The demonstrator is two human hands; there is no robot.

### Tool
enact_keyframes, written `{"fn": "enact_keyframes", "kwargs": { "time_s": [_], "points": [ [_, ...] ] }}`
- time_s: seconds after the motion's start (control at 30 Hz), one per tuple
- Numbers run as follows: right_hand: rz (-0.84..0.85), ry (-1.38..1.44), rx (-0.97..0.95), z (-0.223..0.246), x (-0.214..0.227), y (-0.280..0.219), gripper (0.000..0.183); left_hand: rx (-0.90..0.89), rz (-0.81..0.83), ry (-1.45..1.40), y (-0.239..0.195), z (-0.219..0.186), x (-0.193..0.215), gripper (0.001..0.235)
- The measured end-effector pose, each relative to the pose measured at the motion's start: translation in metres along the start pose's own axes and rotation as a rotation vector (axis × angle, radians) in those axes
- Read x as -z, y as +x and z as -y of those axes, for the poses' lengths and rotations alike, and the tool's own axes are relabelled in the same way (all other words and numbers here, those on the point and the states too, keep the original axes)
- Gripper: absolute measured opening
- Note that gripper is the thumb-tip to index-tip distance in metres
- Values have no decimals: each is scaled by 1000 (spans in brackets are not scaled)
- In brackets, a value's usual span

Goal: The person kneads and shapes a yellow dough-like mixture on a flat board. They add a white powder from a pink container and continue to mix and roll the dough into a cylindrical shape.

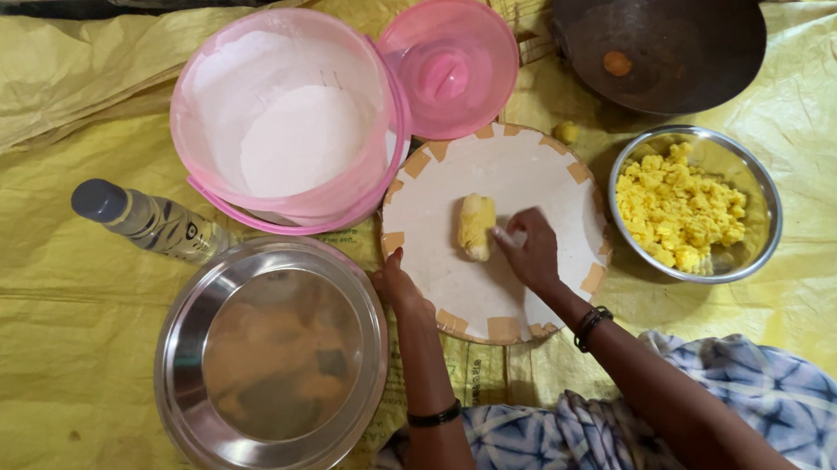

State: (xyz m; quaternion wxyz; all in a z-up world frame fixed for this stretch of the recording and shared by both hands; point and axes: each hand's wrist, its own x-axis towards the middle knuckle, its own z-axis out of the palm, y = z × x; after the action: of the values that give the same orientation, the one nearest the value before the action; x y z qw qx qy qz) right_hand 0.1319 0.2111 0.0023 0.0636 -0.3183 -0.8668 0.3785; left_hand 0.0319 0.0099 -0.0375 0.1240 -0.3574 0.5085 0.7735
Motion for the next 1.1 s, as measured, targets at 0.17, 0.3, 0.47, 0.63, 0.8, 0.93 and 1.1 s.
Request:
{"fn": "enact_keyframes", "kwargs": {
  "time_s": [0.17, 0.3, 0.47, 0.63, 0.8, 0.93, 1.1],
  "points": [
    [-227, 82, 634, 60, -31, 1, 66, 82, 80, -146, -3, -5, 14, 48],
    [-121, -89, 919, 94, -48, 19, 53, 102, -34, 31, -13, -12, 10, 49],
    [54, -302, 657, 129, -66, 91, 31, 142, -59, 61, -25, -22, 9, 48],
    [145, -560, 708, 137, -101, 74, 39, 162, -58, 134, -19, -31, 9, 36],
    [82, -541, 1063, 113, -92, 22, 39, 139, 18, 81, -13, -28, 17, 25],
    [110, -444, 1211, 88, -74, -8, 35, 122, 92, -15, -7, -25, 21, 21],
    [167, -451, 1388, 36, -48, -29, 37, 178, 15, 11, -2, -25, 18, 16]
  ]
}}
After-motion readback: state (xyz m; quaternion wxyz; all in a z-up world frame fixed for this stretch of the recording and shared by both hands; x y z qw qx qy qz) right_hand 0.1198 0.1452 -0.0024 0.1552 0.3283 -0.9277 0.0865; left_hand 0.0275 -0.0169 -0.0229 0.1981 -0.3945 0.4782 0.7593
